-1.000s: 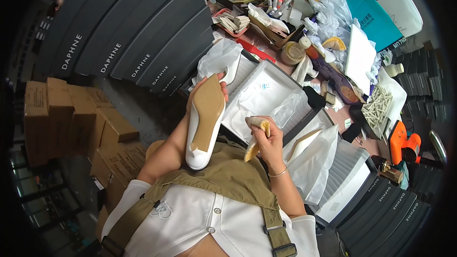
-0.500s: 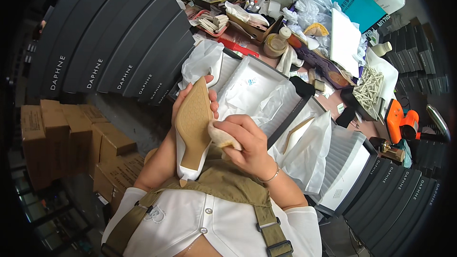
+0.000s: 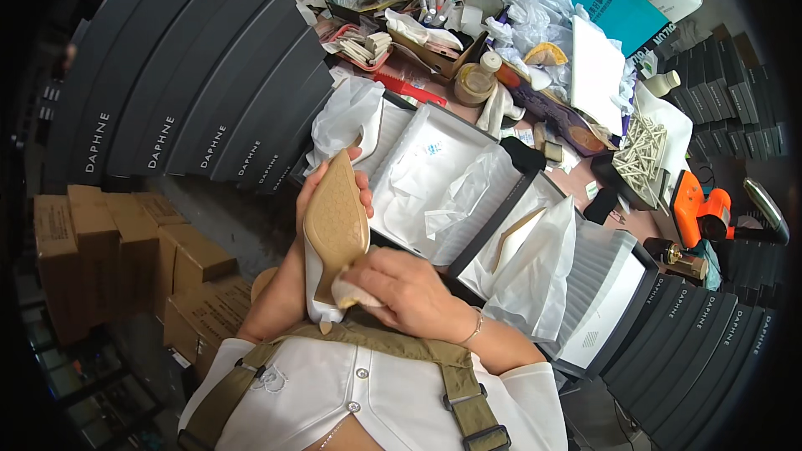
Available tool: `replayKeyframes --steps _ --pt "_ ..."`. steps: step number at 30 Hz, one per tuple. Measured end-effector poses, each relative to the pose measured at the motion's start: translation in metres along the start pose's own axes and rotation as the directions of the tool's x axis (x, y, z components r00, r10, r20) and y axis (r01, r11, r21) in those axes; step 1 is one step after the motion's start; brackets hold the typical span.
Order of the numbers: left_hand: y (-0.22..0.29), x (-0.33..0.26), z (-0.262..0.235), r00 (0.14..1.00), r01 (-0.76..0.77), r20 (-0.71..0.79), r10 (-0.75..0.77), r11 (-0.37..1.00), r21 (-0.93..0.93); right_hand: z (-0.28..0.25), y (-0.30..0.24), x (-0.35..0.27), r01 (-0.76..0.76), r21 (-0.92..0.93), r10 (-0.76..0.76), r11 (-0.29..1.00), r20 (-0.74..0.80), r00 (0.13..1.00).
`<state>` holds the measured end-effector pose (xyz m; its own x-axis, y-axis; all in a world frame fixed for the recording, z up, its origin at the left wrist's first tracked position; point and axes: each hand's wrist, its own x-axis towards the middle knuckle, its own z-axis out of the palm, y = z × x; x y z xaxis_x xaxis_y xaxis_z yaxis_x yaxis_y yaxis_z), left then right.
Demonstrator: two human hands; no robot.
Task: Inspect white high-heeled shoes, clean them with a cloth, and pack them into boxes with protective paper.
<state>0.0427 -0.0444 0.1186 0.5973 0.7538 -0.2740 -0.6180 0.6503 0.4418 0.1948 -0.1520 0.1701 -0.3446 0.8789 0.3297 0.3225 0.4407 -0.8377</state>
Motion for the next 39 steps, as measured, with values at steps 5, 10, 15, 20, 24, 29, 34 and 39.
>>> replayKeyframes --steps 5,10,15,20,24,29,34,39 --pt "0.01 0.01 -0.004 0.998 -0.052 -0.035 0.054 0.996 0.072 -0.02 0.019 -0.009 -0.193 0.328 0.27 0.925 -0.208 0.94" --pt "0.004 0.033 -0.026 0.983 -0.008 -0.18 0.025 0.995 0.097 -0.058 0.055 -0.025 -0.362 0.006 0.316 0.932 -0.5 0.806" --pt "-0.001 0.024 -0.019 0.963 -0.031 -0.261 0.065 0.991 0.131 -0.07 0.064 -0.042 -0.424 0.057 0.392 0.904 -0.505 0.769" --pt "-0.004 0.018 0.004 0.933 -0.04 -0.335 0.134 0.961 0.272 -0.071 0.078 -0.049 -0.451 -0.003 0.4 0.893 -0.456 0.795" --pt "-0.007 0.019 0.005 0.932 -0.025 -0.333 0.143 0.943 0.333 -0.088 0.089 -0.047 -0.477 -0.138 0.357 0.868 -0.493 0.793" --pt "-0.011 0.028 0.011 0.936 0.025 -0.335 0.107 0.93 0.366 -0.138 0.134 -0.048 -0.57 -0.511 0.215 0.643 -0.594 0.775" --pt "-0.004 0.055 -0.008 0.937 0.104 -0.349 0.015 0.942 0.32 -0.133 0.135 -0.033 -0.521 -0.547 0.183 0.656 -0.555 0.812" --pt "0.011 0.069 -0.02 0.93 0.115 -0.368 0.018 0.935 0.335 -0.064 0.09 -0.021 -0.46 0.287 0.411 0.84 0.216 0.886"
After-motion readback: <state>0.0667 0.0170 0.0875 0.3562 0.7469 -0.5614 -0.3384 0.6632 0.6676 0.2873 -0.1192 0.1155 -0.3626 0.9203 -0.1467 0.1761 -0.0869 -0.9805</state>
